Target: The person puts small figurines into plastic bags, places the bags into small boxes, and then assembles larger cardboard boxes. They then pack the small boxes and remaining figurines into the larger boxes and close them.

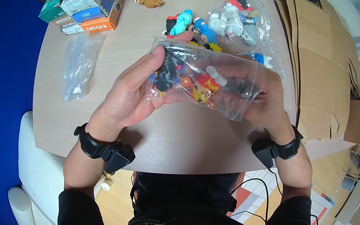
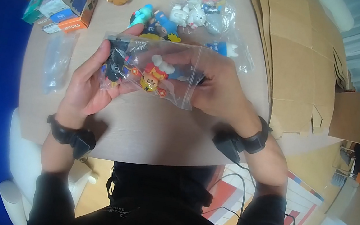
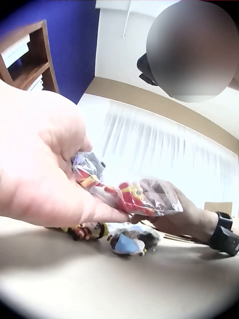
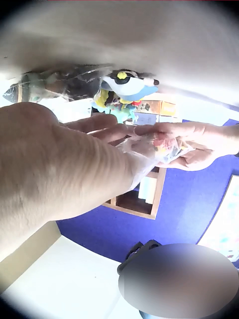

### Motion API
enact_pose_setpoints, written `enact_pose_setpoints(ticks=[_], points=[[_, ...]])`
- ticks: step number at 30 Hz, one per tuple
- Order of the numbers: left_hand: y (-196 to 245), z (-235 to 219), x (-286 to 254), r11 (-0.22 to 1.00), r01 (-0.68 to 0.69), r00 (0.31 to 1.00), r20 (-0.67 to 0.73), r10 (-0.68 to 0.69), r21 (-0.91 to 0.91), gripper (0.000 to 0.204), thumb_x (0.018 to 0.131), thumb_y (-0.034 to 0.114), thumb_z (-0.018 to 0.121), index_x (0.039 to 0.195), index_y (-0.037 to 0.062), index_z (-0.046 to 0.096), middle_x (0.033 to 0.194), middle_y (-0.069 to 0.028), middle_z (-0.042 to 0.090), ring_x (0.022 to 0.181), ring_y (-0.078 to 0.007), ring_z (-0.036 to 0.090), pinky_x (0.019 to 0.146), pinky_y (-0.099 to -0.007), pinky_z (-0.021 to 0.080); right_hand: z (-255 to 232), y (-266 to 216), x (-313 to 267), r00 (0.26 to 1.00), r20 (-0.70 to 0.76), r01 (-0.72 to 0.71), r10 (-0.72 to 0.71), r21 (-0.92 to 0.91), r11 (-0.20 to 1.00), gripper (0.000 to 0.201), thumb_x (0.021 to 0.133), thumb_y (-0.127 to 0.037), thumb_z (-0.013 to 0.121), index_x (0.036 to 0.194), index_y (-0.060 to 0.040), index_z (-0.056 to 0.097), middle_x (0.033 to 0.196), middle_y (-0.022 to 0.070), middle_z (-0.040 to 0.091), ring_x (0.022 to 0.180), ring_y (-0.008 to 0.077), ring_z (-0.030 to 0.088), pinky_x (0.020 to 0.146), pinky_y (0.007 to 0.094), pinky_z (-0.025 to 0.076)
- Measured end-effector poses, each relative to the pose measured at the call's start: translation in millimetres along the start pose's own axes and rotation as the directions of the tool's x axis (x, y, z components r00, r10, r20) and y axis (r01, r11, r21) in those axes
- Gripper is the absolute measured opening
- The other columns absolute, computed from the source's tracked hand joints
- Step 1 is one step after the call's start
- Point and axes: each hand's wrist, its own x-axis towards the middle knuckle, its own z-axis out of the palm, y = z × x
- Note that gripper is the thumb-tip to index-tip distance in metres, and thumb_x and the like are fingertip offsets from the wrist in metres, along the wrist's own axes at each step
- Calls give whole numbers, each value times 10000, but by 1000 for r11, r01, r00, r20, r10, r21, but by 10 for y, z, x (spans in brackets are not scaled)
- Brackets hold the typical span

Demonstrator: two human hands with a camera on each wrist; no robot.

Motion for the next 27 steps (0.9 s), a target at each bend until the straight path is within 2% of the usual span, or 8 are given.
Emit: enact_pose_setpoints(ticks=[7,13,16,19,22,25,26,27], points=[[5,-36,16,998,-3,999,-52,6,70,539,1056,384,291,1447,15,332,1326,-164,533,1185,-264,587,966,-425,533,-35,87,-26,997,25,66,-68,74,995,413,720,5,799,1100,-11,638,1227,164,646,1143,242,618,950,357,492],[-6,-74,21,995,50,995,-94,-42,81,529,1056,385,294,1412,2,374,1287,-164,566,1145,-257,616,949,-411,547,-1,-25,-48,987,49,-155,150,111,982,459,739,-7,786,1167,-14,619,1233,131,629,1099,215,614,959,349,476],[30,-128,21,993,80,993,-99,-72,88,527,1055,386,300,1394,-8,391,1265,-162,583,1113,-251,635,913,-407,569,32,-26,6,996,68,-64,65,-5,998,536,742,-36,786,1243,-103,609,1179,112,622,1099,269,596,926,351,480],[49,-109,26,993,69,993,-105,-59,97,527,1053,383,313,1368,-27,414,1250,-171,591,1089,-253,648,874,-403,588,-49,-53,38,983,174,-47,55,-49,998,563,726,-60,801,1254,-132,619,1235,129,581,1146,309,557,964,371,456],[57,-95,20,982,67,986,-161,-38,178,522,1051,377,329,1332,-48,444,1212,-188,610,1073,-258,656,851,-399,598,-50,57,11,993,109,49,-37,-104,993,565,651,-92,858,1178,-130,657,1235,133,596,1146,282,575,947,380,479],[94,-184,3,972,30,985,-174,11,233,514,1047,369,346,1298,-63,468,1156,-201,635,1041,-259,668,838,-396,601,-76,47,53,992,64,114,-108,-97,989,493,673,-70,841,1134,-100,672,1243,113,563,1085,280,583,894,360,496],[110,-209,6,971,9,986,-165,32,240,511,1046,367,352,1287,-67,475,1136,-204,644,1028,-259,673,835,-396,601,-87,29,60,993,8,114,-114,-97,989,478,672,-65,842,1118,-90,668,1180,101,580,1025,243,591,852,336,499],[145,-171,14,976,-68,968,-223,115,209,500,1046,360,350,1284,-60,480,1126,-203,648,1014,-257,676,826,-394,601,-100,9,66,991,-50,116,-121,-99,988,464,672,-60,842,1101,-80,665,1117,89,597,964,207,598,810,312,503]])
